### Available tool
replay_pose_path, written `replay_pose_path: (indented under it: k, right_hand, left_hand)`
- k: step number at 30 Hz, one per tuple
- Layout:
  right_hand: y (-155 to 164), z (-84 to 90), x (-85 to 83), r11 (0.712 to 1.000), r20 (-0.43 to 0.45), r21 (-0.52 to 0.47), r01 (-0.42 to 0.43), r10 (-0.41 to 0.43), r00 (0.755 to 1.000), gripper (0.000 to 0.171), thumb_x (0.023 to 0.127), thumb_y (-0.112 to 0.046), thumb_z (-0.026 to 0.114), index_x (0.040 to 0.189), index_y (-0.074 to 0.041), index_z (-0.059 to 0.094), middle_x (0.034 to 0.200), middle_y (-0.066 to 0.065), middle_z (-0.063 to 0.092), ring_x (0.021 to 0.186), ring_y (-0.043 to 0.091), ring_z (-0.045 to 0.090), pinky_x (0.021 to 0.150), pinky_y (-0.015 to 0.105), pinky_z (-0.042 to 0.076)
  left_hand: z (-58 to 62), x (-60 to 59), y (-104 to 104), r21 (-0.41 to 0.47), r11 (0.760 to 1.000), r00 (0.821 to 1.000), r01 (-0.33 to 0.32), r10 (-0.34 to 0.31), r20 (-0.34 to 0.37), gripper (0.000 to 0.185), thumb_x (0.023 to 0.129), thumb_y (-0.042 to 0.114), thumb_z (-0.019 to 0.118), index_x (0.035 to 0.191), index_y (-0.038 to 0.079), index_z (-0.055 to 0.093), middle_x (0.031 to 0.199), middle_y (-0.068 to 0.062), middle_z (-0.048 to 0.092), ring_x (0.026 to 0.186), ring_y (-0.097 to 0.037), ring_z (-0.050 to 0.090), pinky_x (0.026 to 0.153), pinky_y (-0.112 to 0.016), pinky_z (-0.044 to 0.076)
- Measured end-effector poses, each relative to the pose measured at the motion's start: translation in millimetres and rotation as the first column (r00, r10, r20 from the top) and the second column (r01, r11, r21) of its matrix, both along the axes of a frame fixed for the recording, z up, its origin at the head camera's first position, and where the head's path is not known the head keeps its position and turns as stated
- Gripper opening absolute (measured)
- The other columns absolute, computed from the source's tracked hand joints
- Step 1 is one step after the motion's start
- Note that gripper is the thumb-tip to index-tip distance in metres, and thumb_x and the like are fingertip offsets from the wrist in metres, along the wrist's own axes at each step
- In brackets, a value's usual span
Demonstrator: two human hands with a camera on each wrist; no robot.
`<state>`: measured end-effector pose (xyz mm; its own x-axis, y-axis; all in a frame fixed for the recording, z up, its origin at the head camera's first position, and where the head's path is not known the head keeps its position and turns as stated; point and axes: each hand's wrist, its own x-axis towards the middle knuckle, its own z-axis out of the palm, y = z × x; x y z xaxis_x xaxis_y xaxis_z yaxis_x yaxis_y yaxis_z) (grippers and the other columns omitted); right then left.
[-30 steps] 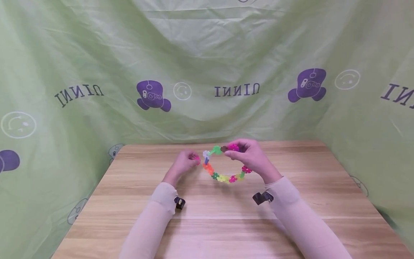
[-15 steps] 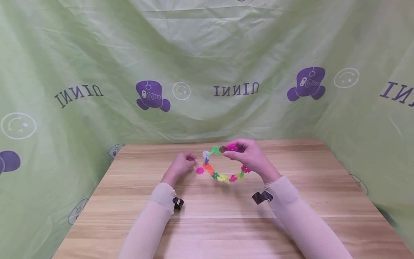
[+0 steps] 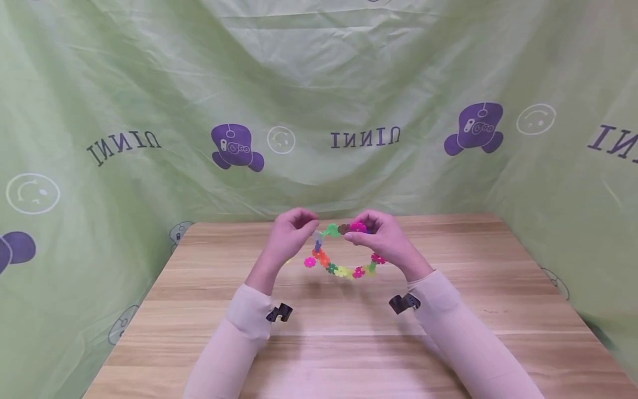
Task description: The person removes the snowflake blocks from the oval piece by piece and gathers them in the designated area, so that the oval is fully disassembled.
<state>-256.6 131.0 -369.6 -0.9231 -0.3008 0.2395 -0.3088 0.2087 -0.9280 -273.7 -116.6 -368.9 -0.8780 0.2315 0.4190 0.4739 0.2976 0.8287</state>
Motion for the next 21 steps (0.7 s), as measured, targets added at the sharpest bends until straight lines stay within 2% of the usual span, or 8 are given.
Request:
replay_pose_path:
  k: [2,4,8,12,16,21]
  right_hand:
    - [-0.6,0.6,0.6,1.000,-0.001,-0.005,-0.003,0.003,1.000,0.033,0.080,-0.028,0.083,0.099,-0.008,0.065,0.087,0.015,0.063,0.074,0.027,0.057,0.063,0.030,0.052]
    - [-1.3,1.3,1.0,1.000,-0.007,-0.008,-0.011,0.011,1.000,0.032,0.081,-0.027,0.083,0.099,-0.008,0.064,0.087,0.015,0.063,0.072,0.025,0.056,0.062,0.029,0.051]
    - [-1.5,2.4,1.3,0.999,-0.020,-0.015,-0.030,0.030,0.999,0.028,0.083,-0.023,0.081,0.100,-0.008,0.064,0.083,0.012,0.061,0.068,0.020,0.050,0.057,0.027,0.046]
    - [-1.5,6.5,5.3,0.998,-0.032,-0.029,-0.059,0.058,0.998,0.021,0.085,-0.014,0.078,0.098,-0.006,0.064,0.078,0.008,0.058,0.065,0.018,0.047,0.054,0.025,0.042]
    - [-1.7,5.4,6.6,0.997,-0.056,-0.039,-0.074,0.071,0.996,0.023,0.084,-0.016,0.079,0.098,-0.005,0.064,0.080,0.011,0.060,0.065,0.018,0.049,0.055,0.027,0.045]
    - [-1.9,1.2,3.9,0.996,-0.065,-0.039,-0.083,0.080,0.995,0.025,0.084,-0.023,0.081,0.100,-0.009,0.067,0.086,0.014,0.065,0.071,0.022,0.057,0.062,0.030,0.050]
  left_hand:
    - [9.8,10.8,8.7,-0.036,0.997,0.995,0.063,-0.065,-0.073,0.011,0.092,0.009,0.069,0.101,0.004,0.070,0.089,-0.006,0.069,0.074,-0.019,0.062,0.064,-0.031,0.055]
    - [16.9,19.3,16.5,-0.077,0.990,0.983,0.120,-0.129,-0.131,0.010,0.091,0.009,0.069,0.100,0.004,0.070,0.085,-0.005,0.067,0.070,-0.017,0.060,0.059,-0.030,0.053]
    - [23.1,26.2,26.3,-0.134,0.978,0.965,0.161,-0.185,-0.185,0.011,0.090,0.013,0.073,0.099,0.008,0.071,0.080,-0.001,0.063,0.065,-0.014,0.057,0.055,-0.029,0.049]
    - [21.5,25.7,26.3,-0.158,0.971,0.973,0.178,-0.198,-0.120,0.017,0.089,0.020,0.075,0.103,0.012,0.070,0.083,0.001,0.061,0.067,-0.014,0.058,0.057,-0.030,0.051]
    - [15.4,24.2,23.9,-0.174,0.962,0.975,0.208,-0.219,-0.045,0.023,0.089,0.027,0.076,0.108,0.015,0.071,0.090,0.002,0.063,0.070,-0.015,0.061,0.060,-0.031,0.052]
    - [12.2,21.6,22.6,-0.160,0.957,0.968,0.241,-0.248,-0.026,0.025,0.087,0.024,0.077,0.110,0.014,0.070,0.093,-0.003,0.065,0.071,-0.016,0.062,0.061,-0.032,0.053]
